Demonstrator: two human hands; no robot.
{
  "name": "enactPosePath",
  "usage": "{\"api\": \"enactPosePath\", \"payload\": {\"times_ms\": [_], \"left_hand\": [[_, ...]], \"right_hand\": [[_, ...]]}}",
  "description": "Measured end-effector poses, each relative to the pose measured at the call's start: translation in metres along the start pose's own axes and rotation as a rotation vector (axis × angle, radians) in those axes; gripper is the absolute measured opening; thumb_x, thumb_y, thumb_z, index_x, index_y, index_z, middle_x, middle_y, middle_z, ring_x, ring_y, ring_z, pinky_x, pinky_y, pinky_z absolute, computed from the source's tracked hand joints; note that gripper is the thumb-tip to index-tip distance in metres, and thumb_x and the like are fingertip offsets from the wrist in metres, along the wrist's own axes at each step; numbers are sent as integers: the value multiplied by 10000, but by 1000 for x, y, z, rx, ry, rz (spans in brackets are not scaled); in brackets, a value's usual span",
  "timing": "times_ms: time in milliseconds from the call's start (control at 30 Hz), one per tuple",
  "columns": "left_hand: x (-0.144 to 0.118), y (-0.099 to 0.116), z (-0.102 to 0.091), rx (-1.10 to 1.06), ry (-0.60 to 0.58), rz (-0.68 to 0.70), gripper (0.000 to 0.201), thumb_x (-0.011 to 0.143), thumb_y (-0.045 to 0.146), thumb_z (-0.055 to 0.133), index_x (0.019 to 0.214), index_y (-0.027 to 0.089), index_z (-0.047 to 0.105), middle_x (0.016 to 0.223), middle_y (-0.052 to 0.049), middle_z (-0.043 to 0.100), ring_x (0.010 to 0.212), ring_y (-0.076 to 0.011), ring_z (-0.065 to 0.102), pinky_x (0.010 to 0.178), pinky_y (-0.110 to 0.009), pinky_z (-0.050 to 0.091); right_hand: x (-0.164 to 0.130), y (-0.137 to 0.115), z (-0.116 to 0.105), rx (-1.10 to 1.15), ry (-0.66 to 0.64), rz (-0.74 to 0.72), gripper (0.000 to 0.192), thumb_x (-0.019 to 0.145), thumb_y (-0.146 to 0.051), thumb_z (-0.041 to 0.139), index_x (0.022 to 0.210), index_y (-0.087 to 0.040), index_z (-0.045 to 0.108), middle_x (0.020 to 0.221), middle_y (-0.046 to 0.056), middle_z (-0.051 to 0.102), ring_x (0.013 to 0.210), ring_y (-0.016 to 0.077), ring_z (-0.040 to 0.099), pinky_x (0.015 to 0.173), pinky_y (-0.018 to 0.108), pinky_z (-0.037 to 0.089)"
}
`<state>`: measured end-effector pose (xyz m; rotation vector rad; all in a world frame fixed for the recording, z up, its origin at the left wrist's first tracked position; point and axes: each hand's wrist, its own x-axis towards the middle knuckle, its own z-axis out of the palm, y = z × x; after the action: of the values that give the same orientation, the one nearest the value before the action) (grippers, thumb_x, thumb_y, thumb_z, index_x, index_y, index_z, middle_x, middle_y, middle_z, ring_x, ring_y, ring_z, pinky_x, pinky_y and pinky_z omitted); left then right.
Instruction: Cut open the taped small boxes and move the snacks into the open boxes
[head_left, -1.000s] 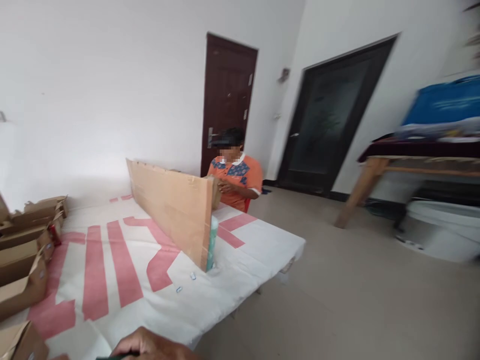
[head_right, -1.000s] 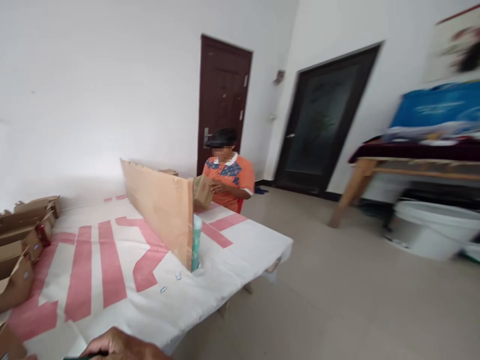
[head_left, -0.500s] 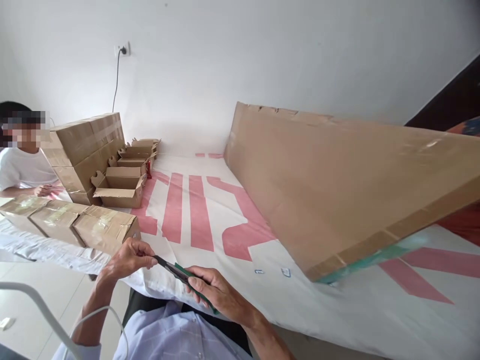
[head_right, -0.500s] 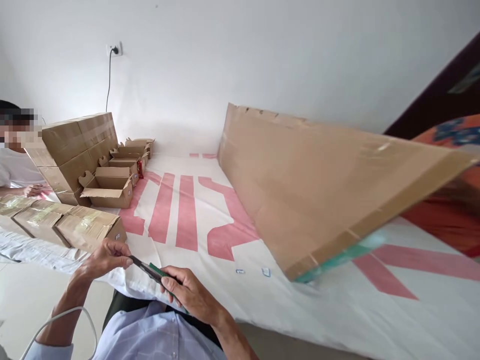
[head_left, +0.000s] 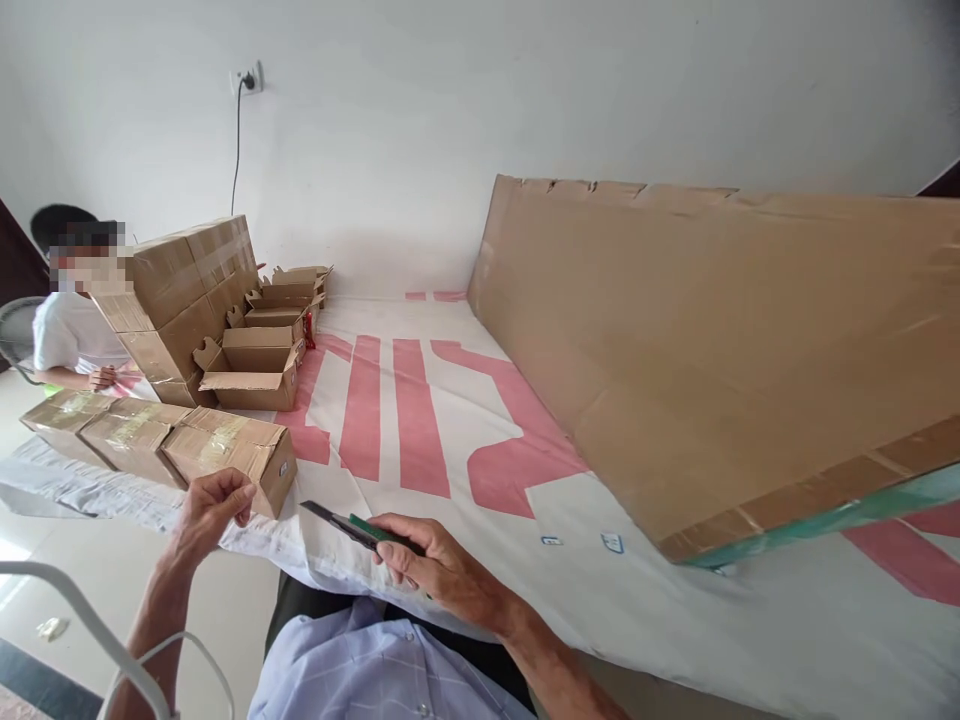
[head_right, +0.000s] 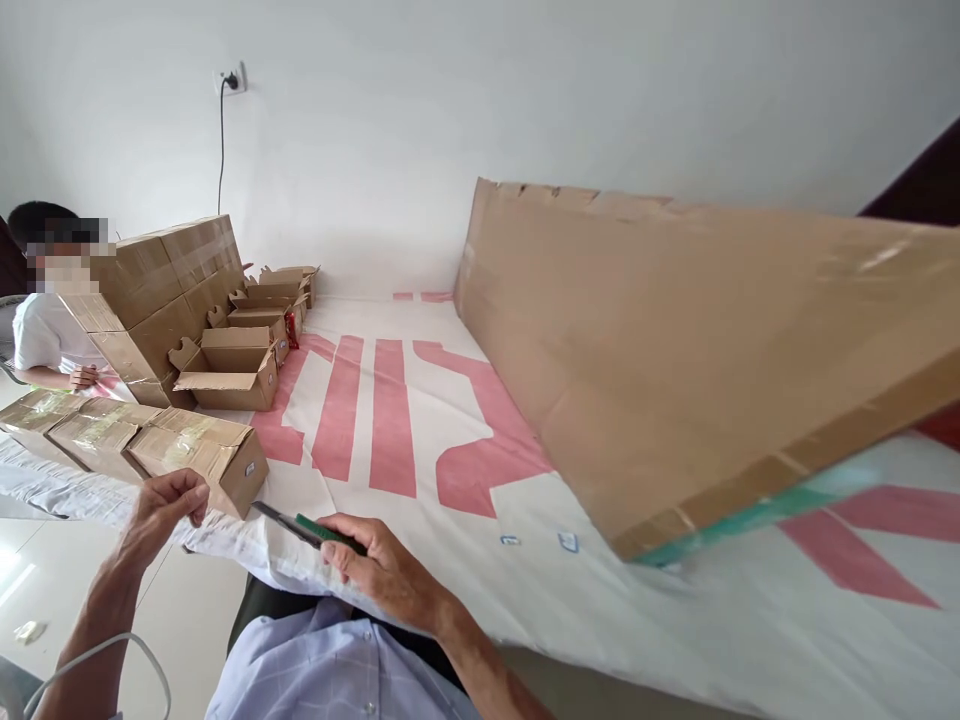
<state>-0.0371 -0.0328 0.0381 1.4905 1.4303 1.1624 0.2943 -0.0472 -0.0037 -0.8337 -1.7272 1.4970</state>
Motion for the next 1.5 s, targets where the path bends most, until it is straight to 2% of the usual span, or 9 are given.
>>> {"api": "enactPosePath", "payload": {"times_ms": [67, 133, 300, 400, 533, 833, 1333, 1400, 1500], "left_hand": [[-6, -1, 3, 75, -19, 27, 555, 864, 610, 718, 531, 191, 573, 500, 1, 548, 496, -114, 475, 512, -236, 385], [-11, -1, 6, 140, -10, 52, 614, 910, 629, 650, 492, 199, 517, 490, 2, 515, 502, -115, 454, 521, -243, 371], [-17, 7, 10, 128, -77, 39, 482, 895, 629, 672, 702, 188, 680, 695, -28, 639, 653, -160, 578, 618, -258, 487], [-19, 12, 17, 102, -228, -21, 501, 905, 654, 663, 796, 173, 753, 773, -61, 691, 711, -180, 619, 636, -266, 501], [-20, 9, 34, 37, -458, -141, 566, 836, 702, 742, 706, 151, 733, 623, -34, 640, 593, -142, 569, 568, -246, 428], [-21, -1, 34, -112, -577, -262, 614, 762, 729, 824, 685, 134, 693, 579, -8, 616, 543, -103, 534, 547, -223, 424], [-30, 4, 19, -242, -640, -222, 458, 829, 585, 846, 855, 128, 828, 753, -65, 732, 665, -126, 603, 674, -248, 493], [-33, 5, 12, -250, -575, -217, 424, 826, 546, 860, 960, 144, 845, 812, -74, 759, 697, -140, 631, 694, -259, 521], [-37, 4, -5, -274, -351, -202, 474, 793, 517, 893, 1118, 178, 826, 944, -88, 790, 775, -177, 684, 706, -285, 571]], "right_hand": [[3, -8, 1, -254, 35, -211, 284, 1025, -333, 587, 1229, -201, 734, 1025, 67, 730, 903, 199, 673, 818, 331, 562], [4, -16, 1, -518, 66, -402, 326, 1013, -193, 569, 1315, -212, 690, 1150, 93, 731, 1039, 224, 680, 922, 367, 567], [8, -30, -4, -977, 68, -639, 351, 975, -91, 603, 1309, -187, 645, 1077, 91, 710, 964, 232, 667, 829, 362, 571], [16, -33, -4, -1110, 38, -699, 350, 944, -68, 626, 1277, -175, 645, 1034, 81, 696, 905, 222, 652, 787, 347, 550], [26, -36, 1, -1241, 18, -765, 311, 950, -63, 608, 1232, -184, 654, 989, 65, 681, 870, 212, 629, 745, 336, 503], [23, -37, -1, -1281, 5, -809, 235, 1001, -80, 583, 1195, -193, 653, 956, 44, 672, 872, 193, 614, 753, 321, 482], [27, -36, 1, -1272, 42, -900, 230, 1022, -61, 549, 1174, -186, 668, 926, 35, 665, 817, 172, 573, 720, 306, 449], [27, -37, -2, -1269, 76, -918, 231, 1022, -56, 544, 1165, -181, 674, 915, 36, 670, 807, 171, 576, 714, 306, 455], [28, -39, -9, -1245, 158, -963, 265, 1010, -35, 536, 1191, -168, 677, 932, 49, 687, 830, 176, 597, 732, 310, 478]]}}
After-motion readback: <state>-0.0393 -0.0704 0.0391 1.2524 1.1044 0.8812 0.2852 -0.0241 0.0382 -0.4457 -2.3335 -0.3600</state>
